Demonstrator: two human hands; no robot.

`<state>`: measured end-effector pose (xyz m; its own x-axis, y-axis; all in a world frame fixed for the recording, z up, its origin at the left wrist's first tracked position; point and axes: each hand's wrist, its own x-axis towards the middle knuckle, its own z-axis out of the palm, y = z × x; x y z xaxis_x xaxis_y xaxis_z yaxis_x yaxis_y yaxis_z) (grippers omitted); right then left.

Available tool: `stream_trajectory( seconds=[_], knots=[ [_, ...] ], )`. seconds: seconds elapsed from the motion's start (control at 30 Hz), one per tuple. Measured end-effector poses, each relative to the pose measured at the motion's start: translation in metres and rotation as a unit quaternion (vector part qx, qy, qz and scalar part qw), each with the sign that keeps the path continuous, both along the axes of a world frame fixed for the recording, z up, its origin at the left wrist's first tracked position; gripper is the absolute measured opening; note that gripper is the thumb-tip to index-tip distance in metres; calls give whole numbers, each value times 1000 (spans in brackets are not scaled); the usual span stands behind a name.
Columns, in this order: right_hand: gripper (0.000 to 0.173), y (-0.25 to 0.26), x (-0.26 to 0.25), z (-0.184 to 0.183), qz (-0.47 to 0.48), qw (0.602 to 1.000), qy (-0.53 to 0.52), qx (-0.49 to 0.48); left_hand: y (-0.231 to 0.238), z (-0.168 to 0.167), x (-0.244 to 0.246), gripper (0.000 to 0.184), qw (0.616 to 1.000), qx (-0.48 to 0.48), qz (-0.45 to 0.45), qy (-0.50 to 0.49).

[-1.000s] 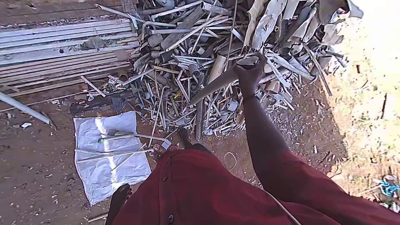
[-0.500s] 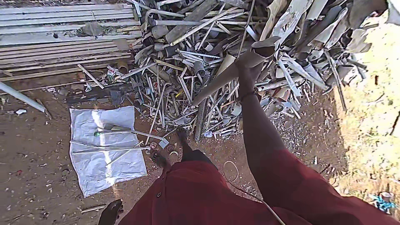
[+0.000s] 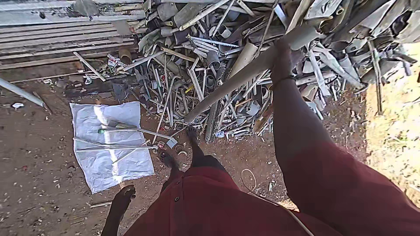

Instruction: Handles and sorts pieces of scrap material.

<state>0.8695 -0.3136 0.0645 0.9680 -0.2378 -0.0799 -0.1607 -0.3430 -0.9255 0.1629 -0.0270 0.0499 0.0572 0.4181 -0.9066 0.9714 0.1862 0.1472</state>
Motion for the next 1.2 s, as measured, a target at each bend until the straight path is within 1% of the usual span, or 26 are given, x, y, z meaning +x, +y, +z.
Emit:
stream_trajectory(
  seconds=[0.07,0.1,0.17,0.23,0.3,0.37,0.4,0.47,0.5,0.53,0.63,0.73,0.8,0.87,0.9,0.97,1.0,1.1,1.13,1.2],
  knots=[
    [76,10,-29,-36,-6,999,54,-5,3,1,8,35,1000,6,-13,-5],
    [78,13,-40,-47,-7,997,73,-5,5,1,10,35,1000,9,-22,-8],
    [76,13,-58,-57,-17,995,94,16,10,0,10,36,999,8,-29,-10],
    [70,6,-60,-54,-33,995,80,49,14,-2,10,36,1000,10,-24,-9],
    [77,-7,-51,-44,-48,995,78,46,15,-6,4,36,1000,14,-23,-8],
    [86,-19,-40,-26,-55,995,78,41,15,-12,3,37,1000,11,-22,-13],
    [83,-25,-36,-16,-56,994,81,39,15,-13,5,38,1000,3,-26,-14],
    [70,-36,-31,-5,-48,994,85,54,12,-21,9,39,999,-10,-49,-17],
    [67,-41,-33,-3,-40,993,91,68,12,-25,13,40,997,-19,-66,-19],
    [68,-46,-36,-4,-36,991,98,79,12,-29,20,41,995,-28,-88,-22],
    [73,-63,-42,-31,-43,986,126,96,14,-32,62,45,986,-53,-158,-23],
    [67,-61,-65,-55,-24,976,169,132,20,-35,115,47,972,-55,-225,-45],
    [69,-59,-76,-80,-48,966,206,147,27,-40,150,50,962,-49,-262,-56],
    [65,-61,-83,-107,-64,957,224,171,34,-51,186,56,950,-47,-303,-63],
    [64,-62,-86,-120,-58,956,228,178,37,-58,204,58,942,-41,-325,-66],
    [59,-63,-92,-140,-12,957,234,171,40,-73,241,66,932,-25,-355,-70],
    [58,-63,-94,-146,2,958,235,163,41,-86,256,74,925,-14,-373,-68],
    [51,-59,-98,-159,-9,954,245,175,37,-125,301,89,904,14,-422,-65],
    [51,-63,-97,-164,-15,950,250,184,33,-135,316,93,900,19,-430,-69],
    [47,-71,-94,-175,-23,947,243,208,22,-153,344,98,895,22,-440,-77]
  ],
)
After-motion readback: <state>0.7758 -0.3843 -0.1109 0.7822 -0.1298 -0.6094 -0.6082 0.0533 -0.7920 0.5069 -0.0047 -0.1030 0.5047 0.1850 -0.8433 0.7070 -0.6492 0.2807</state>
